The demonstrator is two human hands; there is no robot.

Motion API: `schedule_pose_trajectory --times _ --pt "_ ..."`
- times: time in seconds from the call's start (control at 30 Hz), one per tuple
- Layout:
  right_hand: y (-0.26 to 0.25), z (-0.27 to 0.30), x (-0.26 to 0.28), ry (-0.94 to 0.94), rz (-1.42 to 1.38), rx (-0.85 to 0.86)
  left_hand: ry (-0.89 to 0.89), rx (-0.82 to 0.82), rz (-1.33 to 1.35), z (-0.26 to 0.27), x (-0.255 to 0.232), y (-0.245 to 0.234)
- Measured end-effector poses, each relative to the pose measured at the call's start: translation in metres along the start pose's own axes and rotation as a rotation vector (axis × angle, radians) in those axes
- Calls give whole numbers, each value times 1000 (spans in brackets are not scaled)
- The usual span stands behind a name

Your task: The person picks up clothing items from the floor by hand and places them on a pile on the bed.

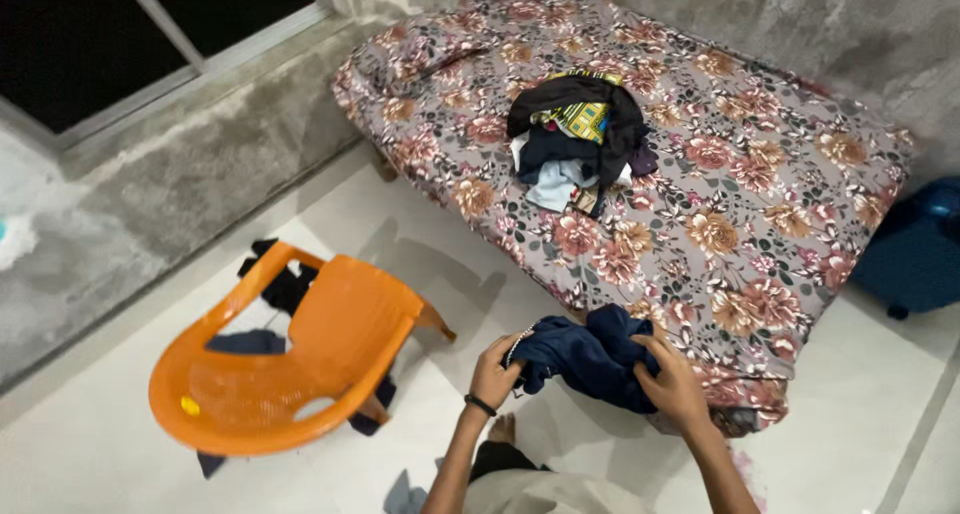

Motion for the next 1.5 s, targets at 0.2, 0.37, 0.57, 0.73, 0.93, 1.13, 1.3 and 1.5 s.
schedule_pose_trajectory --times 0.2,0.37,0.57,0.73,0.93,1.13,1.3,1.5 --pt "20 -54 26 69 20 -50 48 16 18 -73 -11 -32" --pt "34 -79 31 130 28 -58 14 57 86 -126 0 -35" --pt "41 -123 13 154 14 -93 -19 122 65 -175 26 -15" --pt "40 -202 -2 446 84 40 -19 65 158 -223 64 10" --pt "39 -301 -1 -39 -41 -75 -21 8 278 -334 93 25" --pt "38 -401 -8 -74 -50 -95 -70 -68 458 -431 91 41" --pt "37 -481 -13 -60 -40 -198 55 -75 390 -525 69 36" --pt "47 -562 -55 22 47 -294 291 -139 -21 -640 107 58"
Point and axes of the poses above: each hand's wrist, its own z-axis away from the middle knuckle, its own y-axis out of the palm, x = y × z, the point moved 2 cm from there along -z, towards the middle knuckle, and after that the axes turned 11 degrees about -z, right-handed, at the moved point
